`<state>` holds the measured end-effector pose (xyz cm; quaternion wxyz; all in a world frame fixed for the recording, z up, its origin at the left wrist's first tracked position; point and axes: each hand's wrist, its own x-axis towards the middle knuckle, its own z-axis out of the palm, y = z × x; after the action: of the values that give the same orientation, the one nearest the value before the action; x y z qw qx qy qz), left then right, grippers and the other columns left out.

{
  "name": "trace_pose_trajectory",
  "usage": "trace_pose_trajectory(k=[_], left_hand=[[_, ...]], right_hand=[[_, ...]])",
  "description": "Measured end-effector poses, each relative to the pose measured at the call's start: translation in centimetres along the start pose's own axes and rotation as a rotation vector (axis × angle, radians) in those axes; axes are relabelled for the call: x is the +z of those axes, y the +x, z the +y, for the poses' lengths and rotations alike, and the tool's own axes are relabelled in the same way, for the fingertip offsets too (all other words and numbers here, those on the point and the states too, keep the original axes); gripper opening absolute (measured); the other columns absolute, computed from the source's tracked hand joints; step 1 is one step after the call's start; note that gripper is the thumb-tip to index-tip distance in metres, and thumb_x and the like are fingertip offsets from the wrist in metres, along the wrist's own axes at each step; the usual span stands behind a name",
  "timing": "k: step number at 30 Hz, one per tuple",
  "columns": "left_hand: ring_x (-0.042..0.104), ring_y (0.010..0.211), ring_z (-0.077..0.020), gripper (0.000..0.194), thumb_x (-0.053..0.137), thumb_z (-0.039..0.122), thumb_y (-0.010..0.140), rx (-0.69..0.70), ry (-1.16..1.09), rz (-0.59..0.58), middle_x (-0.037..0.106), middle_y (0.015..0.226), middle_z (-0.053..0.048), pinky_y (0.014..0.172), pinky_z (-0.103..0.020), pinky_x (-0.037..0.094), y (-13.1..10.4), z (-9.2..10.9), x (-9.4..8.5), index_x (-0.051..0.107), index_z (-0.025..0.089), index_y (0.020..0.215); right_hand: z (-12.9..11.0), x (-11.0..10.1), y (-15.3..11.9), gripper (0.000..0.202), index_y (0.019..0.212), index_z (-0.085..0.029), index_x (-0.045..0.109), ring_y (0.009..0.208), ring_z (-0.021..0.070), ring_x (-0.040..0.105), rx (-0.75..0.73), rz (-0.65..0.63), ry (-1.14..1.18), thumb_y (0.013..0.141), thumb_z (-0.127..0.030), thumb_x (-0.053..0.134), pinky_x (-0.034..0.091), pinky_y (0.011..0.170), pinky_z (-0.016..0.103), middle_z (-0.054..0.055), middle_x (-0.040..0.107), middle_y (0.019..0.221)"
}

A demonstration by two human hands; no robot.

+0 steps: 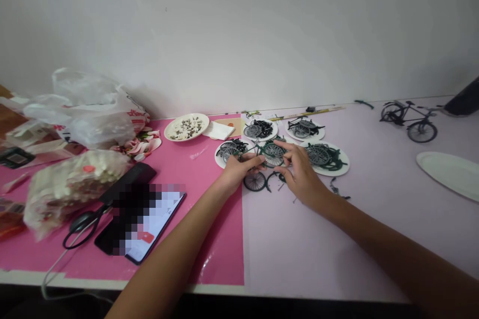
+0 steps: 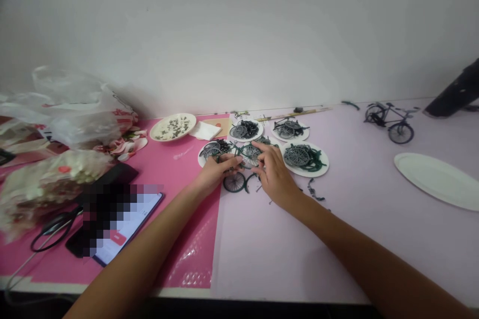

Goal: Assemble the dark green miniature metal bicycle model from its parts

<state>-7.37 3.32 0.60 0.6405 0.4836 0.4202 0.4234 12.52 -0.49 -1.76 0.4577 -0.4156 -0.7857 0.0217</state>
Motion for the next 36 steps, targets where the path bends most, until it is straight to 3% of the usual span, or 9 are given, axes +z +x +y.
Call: trace_pose_trajectory(k=[3, 7, 12, 19, 25, 32, 36], left_hand=[[0.069, 0.075, -0.0181, 0.038, 0.094, 0.042, 0.063, 0.031, -0.013, 0.051, 0.070, 0.074, -0.004, 0.072, -0.030, 0.052, -0.1, 0.0, 0.2, 0.074, 0.013, 0.078], [0.069, 0.073, -0.0191, 0.038, 0.095, 0.043, 0.061, 0.092, -0.010, 0.111, 0.070, 0.074, -0.004, 0.072, -0.031, 0.053, -0.1, 0.1, 0.6, 0.073, 0.015, 0.073], [0.072, 0.074, -0.0215, 0.037, 0.093, 0.044, 0.063, 0.123, -0.005, 0.173, 0.071, 0.073, -0.005, 0.074, -0.034, 0.055, -0.3, -0.1, 1.1, 0.072, 0.015, 0.074], [0.072, 0.073, -0.0215, 0.030, 0.090, 0.040, 0.067, 0.168, 0.047, 0.237, 0.073, 0.070, -0.005, 0.074, -0.033, 0.056, -0.4, -0.7, 1.5, 0.072, 0.016, 0.072], [0.070, 0.073, -0.0206, 0.025, 0.085, 0.039, 0.073, 0.225, 0.094, 0.318, 0.073, 0.072, -0.005, 0.073, -0.032, 0.055, -0.7, -0.9, 2.0, 0.073, 0.017, 0.072], [0.062, 0.067, -0.0178, 0.028, 0.083, 0.040, 0.074, 0.253, 0.142, 0.248, 0.069, 0.068, -0.003, 0.068, -0.030, 0.049, -1.3, -0.8, 2.5, 0.069, 0.018, 0.065], [0.060, 0.067, -0.0173, 0.026, 0.083, 0.040, 0.074, 0.276, 0.169, 0.295, 0.068, 0.068, -0.002, 0.066, -0.030, 0.047, -1.2, -0.9, 2.4, 0.070, 0.018, 0.067]], right_hand=[[-0.2, -0.4, 0.1, 0.018, 0.096, -0.027, 0.041, 0.121, 0.0314, 0.054, 0.047, -0.003, 0.023, 0.100, -0.022, 0.058, 0.047, 0.100, 0.054, 0.015, 0.056, 0.142], [-0.1, -1.1, 0.3, 0.010, 0.100, -0.027, 0.047, 0.113, 0.0299, 0.057, 0.136, 0.048, 0.038, 0.101, -0.030, 0.056, 0.047, 0.098, 0.050, 0.011, 0.060, 0.114], [1.3, -1.5, 0.6, 0.023, 0.088, -0.027, 0.036, 0.097, 0.0262, 0.062, 0.242, 0.109, 0.085, 0.102, -0.030, 0.055, 0.049, 0.089, 0.045, 0.007, 0.063, 0.099], [2.8, -1.8, 0.6, 0.032, 0.085, -0.028, 0.028, 0.077, 0.0243, 0.067, 0.349, -0.174, 0.173, 0.099, -0.029, 0.057, 0.051, 0.068, 0.037, 0.004, 0.069, 0.084], [2.8, -1.7, 0.2, 0.039, 0.087, -0.028, 0.033, 0.085, 0.0256, 0.069, 0.313, -0.359, 0.146, 0.090, -0.030, 0.072, 0.052, 0.075, 0.040, 0.005, 0.073, 0.092], [2.9, -0.5, -0.2, 0.038, 0.087, -0.028, 0.031, 0.075, 0.0235, 0.068, 0.275, -0.262, 0.145, 0.090, -0.030, 0.069, 0.053, 0.068, 0.037, 0.004, 0.071, 0.084], [2.5, -0.5, -0.3, 0.034, 0.088, -0.028, 0.031, 0.079, 0.0237, 0.067, 0.292, -0.225, 0.146, 0.095, -0.036, 0.064, 0.053, 0.071, 0.038, 0.004, 0.068, 0.087]])
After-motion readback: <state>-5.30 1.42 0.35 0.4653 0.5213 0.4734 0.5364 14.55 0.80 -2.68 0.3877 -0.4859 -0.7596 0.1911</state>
